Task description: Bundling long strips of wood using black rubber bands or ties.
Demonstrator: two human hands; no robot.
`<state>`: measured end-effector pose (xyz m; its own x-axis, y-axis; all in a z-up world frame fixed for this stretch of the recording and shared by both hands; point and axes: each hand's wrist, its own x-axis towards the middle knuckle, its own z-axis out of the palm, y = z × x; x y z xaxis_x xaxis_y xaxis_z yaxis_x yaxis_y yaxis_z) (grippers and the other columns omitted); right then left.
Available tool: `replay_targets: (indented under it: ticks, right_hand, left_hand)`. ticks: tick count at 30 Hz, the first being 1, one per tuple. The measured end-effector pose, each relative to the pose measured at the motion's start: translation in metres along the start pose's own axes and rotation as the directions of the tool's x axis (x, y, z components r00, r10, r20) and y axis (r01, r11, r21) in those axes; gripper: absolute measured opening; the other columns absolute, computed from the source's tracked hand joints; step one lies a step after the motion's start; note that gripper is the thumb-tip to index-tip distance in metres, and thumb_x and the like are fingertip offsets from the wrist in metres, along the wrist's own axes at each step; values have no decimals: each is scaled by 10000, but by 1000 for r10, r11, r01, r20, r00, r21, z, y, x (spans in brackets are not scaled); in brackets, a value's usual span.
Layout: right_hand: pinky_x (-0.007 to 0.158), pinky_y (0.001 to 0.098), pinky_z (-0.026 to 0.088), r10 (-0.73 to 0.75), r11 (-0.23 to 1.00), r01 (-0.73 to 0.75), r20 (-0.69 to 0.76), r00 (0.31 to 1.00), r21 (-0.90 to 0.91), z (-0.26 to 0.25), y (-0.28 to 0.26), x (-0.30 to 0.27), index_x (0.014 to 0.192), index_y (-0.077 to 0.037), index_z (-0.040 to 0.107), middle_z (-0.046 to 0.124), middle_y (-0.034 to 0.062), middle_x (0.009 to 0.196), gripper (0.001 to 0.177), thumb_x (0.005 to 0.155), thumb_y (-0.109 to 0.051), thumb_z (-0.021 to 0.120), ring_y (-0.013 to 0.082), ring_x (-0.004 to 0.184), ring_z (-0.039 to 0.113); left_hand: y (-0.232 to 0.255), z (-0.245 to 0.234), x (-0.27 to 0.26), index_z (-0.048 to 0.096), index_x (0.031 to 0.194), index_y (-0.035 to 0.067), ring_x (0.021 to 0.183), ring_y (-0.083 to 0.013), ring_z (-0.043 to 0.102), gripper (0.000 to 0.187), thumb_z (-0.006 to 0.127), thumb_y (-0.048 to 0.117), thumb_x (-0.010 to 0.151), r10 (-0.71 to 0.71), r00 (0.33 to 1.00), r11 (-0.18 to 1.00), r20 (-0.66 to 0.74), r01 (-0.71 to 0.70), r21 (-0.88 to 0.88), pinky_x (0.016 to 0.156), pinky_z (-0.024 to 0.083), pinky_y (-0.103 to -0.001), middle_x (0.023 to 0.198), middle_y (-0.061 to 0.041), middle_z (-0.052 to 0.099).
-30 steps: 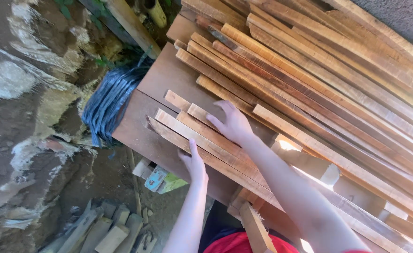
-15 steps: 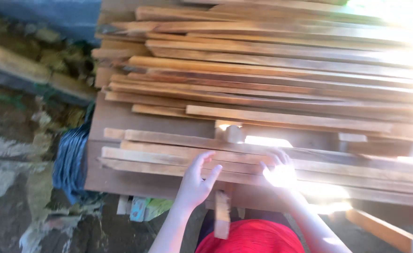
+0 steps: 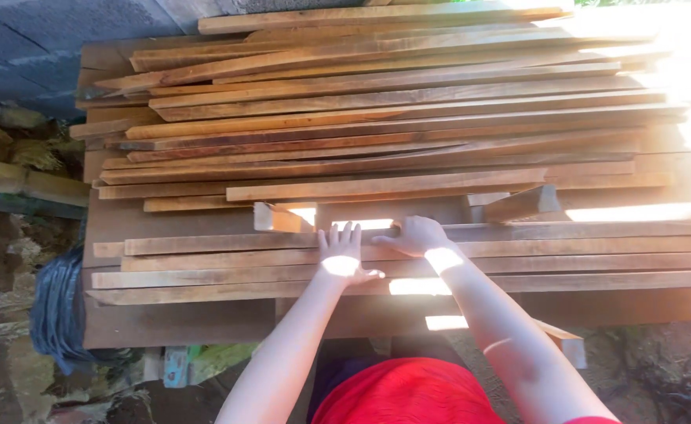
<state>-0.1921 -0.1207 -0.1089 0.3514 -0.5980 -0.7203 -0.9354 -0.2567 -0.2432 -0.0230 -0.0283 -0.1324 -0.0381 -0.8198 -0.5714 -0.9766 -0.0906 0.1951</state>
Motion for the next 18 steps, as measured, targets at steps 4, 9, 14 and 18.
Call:
replay_targets:
  ticks: [4, 9, 14, 18]
  right_hand:
    - [1057, 409, 530, -19, 1000, 18, 49, 999, 16, 10, 32, 29, 1199, -102, 790, 767, 194, 1201, 934, 801, -882, 464, 347, 1191, 702]
    - [1091, 440, 442, -127, 964, 72, 204, 971, 256, 48, 78, 107, 1256, -105, 748, 690, 181, 1344, 873, 896, -819, 399, 386, 1270, 611]
    - [1080, 403, 432, -160, 978, 91, 386, 909, 190, 51, 110, 144, 1255, -159, 753, 686, 122, 1353, 783, 868, -778, 469, 314, 1238, 633]
    - [1048, 382, 470, -132, 976, 37, 442, 887, 217, 57, 118, 142, 1209, -154, 773, 733, 93, 1315, 738, 859, -751, 517, 278, 1167, 680]
  left_hand:
    - [23, -9, 0, 381, 1488, 92, 1420, -359, 324, 1226, 807, 790, 574, 51, 997, 999, -59, -51, 2, 1189, 99, -645, 1502, -113, 429]
    - [35, -12, 19, 521, 1390, 76, 1324, -271, 459, 1087, 780, 804, 625, -38, 999, 999, -12, 37, -37, 1113, 277, -521, 1389, -76, 562]
    - [59, -5, 34, 549, 1364, 108, 1272, -281, 483, 1018, 825, 730, 607, 58, 995, 989, -83, -68, -133, 1077, 307, -467, 1325, -70, 590]
    - [66, 14, 34, 567, 1323, 107, 1218, -263, 496, 979, 867, 662, 575, 62, 979, 976, -196, -101, -193, 1042, 312, -455, 1259, -55, 594]
